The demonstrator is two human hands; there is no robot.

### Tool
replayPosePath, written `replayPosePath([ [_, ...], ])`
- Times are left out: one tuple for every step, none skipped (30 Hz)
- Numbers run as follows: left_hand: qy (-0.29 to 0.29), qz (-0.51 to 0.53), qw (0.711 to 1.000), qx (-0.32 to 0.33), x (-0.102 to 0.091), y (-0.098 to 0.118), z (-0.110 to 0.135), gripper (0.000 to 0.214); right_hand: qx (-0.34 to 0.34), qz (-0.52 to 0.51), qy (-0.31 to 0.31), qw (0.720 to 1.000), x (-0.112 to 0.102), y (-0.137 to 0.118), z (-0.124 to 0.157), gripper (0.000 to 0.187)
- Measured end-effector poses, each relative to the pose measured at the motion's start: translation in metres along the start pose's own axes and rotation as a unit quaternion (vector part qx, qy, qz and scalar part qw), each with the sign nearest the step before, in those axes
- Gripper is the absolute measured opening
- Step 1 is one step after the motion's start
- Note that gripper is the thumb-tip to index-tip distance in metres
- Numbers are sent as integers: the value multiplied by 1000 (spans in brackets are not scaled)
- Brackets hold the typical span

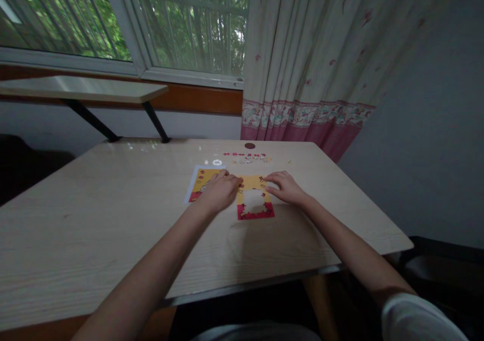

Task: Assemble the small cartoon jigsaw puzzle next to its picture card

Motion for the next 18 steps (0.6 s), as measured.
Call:
replayPosePath([
  [-8,-1,1000,2,-1,-3,3,31,-5,8,-13,1000,1,-1,1,43],
  [-16,-1,1000,8,-1,-4,5,30,-8,14,-25,1000,2,-1,2,48],
  [-22,-1,1000,16,-1,-4,8,30,-10,19,-35,999,3,-2,3,53],
  [-26,1,999,25,0,-3,10,30,-11,22,-44,999,4,-2,3,57],
  [-28,4,999,36,1,-1,13,29,-11,24,-51,998,6,-2,4,60],
  [-28,9,999,46,3,1,15,29,-13,25,-57,998,7,-2,4,61],
  [-26,15,998,54,4,3,17,28,-15,24,-62,998,9,-3,4,62],
  [-24,21,998,60,6,4,18,28,-16,23,-66,997,10,-4,4,63],
  [-19,26,997,63,8,5,20,28,-18,21,-68,997,11,-4,4,63],
  [-15,32,997,64,9,5,21,27,-18,19,-69,997,12,-4,4,63],
  [-10,38,997,66,10,5,22,27,-17,17,-70,997,12,-4,4,63],
  [-5,44,997,67,10,5,22,27,-16,17,-70,997,12,-4,4,62],
  [0,49,996,69,10,5,23,27,-15,16,-70,997,12,-4,4,61],
  [4,53,996,70,10,4,24,27,-15,16,-69,997,12,-4,4,61],
  [7,54,996,72,9,4,24,28,-15,17,-69,997,12,-4,4,61],
  [7,52,996,73,9,4,25,29,-15,17,-69,997,12,-4,3,61],
  [6,49,996,74,10,4,26,29,-15,17,-70,997,12,-4,3,62],
  [4,46,996,76,10,4,26,30,-15,18,-70,997,12,-5,3,62],
])
Point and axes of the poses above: each hand's wrist, its own z-axis away from the middle knuckle, its own x-axis out of the palm, y = z × x, the point moved 10 cm from there along -z, towards the middle knuckle, and after that the axes turned 14 degrees about -y, right-handed, at the moved point
